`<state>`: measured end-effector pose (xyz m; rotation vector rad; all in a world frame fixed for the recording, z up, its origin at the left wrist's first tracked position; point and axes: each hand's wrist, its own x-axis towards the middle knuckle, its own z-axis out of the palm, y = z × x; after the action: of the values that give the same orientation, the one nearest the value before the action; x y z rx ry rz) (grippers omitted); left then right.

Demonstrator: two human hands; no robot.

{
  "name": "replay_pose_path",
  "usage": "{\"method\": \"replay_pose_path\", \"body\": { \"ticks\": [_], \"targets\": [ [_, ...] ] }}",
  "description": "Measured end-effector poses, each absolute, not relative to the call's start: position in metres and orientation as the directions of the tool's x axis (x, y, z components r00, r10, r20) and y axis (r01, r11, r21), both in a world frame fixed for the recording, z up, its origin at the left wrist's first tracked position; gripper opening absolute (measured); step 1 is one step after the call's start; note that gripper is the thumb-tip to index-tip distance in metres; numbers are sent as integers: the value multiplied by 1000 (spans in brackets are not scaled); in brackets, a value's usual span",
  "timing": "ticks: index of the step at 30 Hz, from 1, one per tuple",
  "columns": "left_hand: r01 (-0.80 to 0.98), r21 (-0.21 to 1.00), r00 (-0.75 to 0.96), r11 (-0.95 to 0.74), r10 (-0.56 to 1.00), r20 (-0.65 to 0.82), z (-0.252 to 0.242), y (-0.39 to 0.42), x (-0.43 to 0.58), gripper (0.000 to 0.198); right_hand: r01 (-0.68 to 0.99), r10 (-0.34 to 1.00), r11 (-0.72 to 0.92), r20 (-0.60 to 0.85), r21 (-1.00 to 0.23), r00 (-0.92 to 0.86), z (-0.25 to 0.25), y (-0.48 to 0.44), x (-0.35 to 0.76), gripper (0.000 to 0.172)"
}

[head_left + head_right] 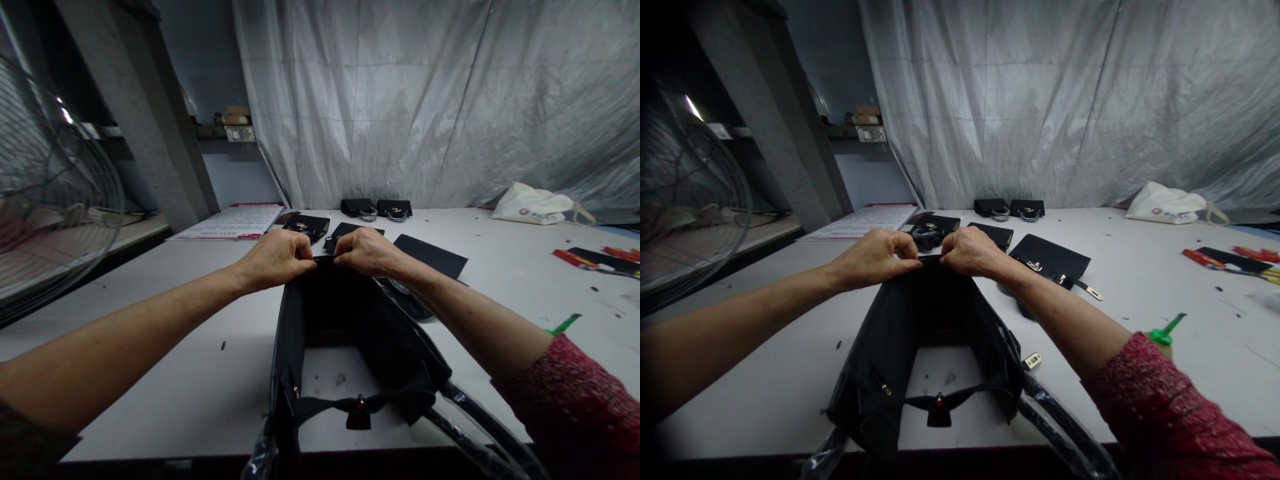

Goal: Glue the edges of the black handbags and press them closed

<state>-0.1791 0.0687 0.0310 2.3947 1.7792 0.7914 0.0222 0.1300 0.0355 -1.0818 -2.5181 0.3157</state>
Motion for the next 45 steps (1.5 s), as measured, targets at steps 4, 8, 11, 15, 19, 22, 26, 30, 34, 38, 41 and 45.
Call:
{"method": "replay_pose_path", "body": {
  "ticks": [4, 8, 11, 15, 19, 22, 26, 30, 34, 38, 41, 45],
  "targets": [
    [866, 354, 200, -353, 893, 402, 28, 72, -182, 15, 629, 711, 700, 251, -338, -657, 36, 130, 20, 16],
    [765, 515, 202, -387, 903, 379, 27, 72, -184, 30, 471, 572, 800, 235, -373, -786, 37, 133, 18, 19],
    [644, 701, 202, -306, 952, 230, 29, 68, -188, 56, 479, 589, 776, 200, -411, -783, 35, 135, 16, 17],
    [541, 833, 198, -114, 980, 6, 32, 58, -196, 49, 520, 640, 736, 194, -432, -744, 32, 136, 17, 17],
    [514, 854, 248, -79, 967, -60, 34, 55, -198, 37, 532, 659, 721, 201, -443, -725, 32, 133, 17, 17],
    [586, 800, 232, -126, 973, -17, 35, 56, -197, 29, 550, 668, 718, 202, -427, -716, 35, 128, 16, 18],
    [735, 657, 148, -169, 985, 88, 35, 58, -192, 20, 562, 660, 736, 217, -377, -719, 41, 119, 14, 18],
    [827, 518, 132, -218, 971, 199, 33, 55, -185, 17, 554, 640, 762, 257, -335, -724, 42, 115, 12, 17],
    [819, 496, 157, -289, 944, 291, 31, 56, -184, 14, 553, 638, 766, 280, -329, -717, 40, 115, 11, 16],
    [813, 488, 223, -316, 945, 239, 41, 62, -189, 13, 498, 591, 798, 274, -340, -759, 44, 116, 11, 20],
    [795, 464, 320, -392, 919, 228, 48, 69, -192, 15, 458, 525, 847, 292, -270, -800, 47, 117, 8, 24],
    [811, 373, 374, -452, 889, 264, 42, 81, -191, 19, 528, 532, 843, 308, -104, -789, 43, 126, 1, 20]
  ]
}}
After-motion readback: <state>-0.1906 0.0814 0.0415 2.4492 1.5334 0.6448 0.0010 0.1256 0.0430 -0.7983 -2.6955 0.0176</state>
